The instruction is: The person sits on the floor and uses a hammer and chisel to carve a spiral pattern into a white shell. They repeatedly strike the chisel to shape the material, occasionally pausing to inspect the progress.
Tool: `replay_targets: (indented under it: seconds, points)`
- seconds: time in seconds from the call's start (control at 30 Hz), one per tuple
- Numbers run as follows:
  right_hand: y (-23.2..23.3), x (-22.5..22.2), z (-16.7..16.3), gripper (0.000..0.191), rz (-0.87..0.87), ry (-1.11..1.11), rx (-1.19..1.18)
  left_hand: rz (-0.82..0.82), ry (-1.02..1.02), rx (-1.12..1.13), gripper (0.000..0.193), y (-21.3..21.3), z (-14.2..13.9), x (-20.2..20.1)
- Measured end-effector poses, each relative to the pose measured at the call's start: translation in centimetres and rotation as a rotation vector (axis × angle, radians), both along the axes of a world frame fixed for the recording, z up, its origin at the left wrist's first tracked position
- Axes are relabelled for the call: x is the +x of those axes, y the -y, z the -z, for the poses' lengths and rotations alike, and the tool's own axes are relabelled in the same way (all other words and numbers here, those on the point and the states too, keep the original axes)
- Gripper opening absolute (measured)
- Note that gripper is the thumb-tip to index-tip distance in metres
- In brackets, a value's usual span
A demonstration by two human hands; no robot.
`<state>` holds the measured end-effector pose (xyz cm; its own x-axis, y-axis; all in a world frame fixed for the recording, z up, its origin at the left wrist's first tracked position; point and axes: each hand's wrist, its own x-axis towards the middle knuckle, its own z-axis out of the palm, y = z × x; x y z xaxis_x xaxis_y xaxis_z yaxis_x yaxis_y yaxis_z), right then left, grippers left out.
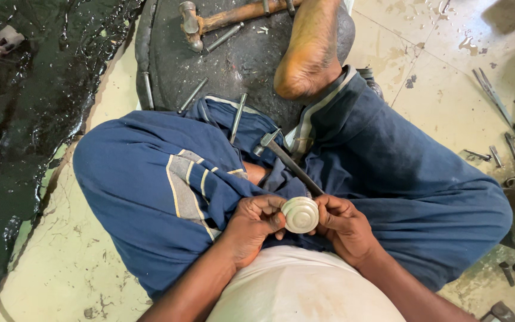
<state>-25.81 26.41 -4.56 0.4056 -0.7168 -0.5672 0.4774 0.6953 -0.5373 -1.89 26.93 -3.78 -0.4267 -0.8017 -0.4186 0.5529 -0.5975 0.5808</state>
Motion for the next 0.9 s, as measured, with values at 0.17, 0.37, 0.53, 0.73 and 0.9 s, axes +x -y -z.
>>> replay_targets:
  seconds: [0.17,0.37,0.53,0.73,0.9]
  points:
    - [0.1,0.2,-0.3,0.013,0.014,0.022,0.018,-0.01,-0.03,0.025,0.023,-0.1,0.5,-0.3]
    - [0.6,0.7,-0.9,0.017,0.035,-0.05,0.093,-0.051,-0.019,0.069,0.024,0.1,0.4,-0.3]
    - [1.0,1.5,-2.0,0.031,0.044,-0.124,0.035,-0.032,0.074,0.159,0.03,0.8,-0.3,-0.1]
    - [1.3,1.7,-3.3,0.036,0.027,-0.189,0.018,-0.032,0.032,0.162,0.037,1.3,-1.1,0.2]
    - [1.5,2.0,-3.7,0.035,0.025,-0.202,0.013,-0.042,0.018,0.161,0.037,1.3,-1.1,0.2]
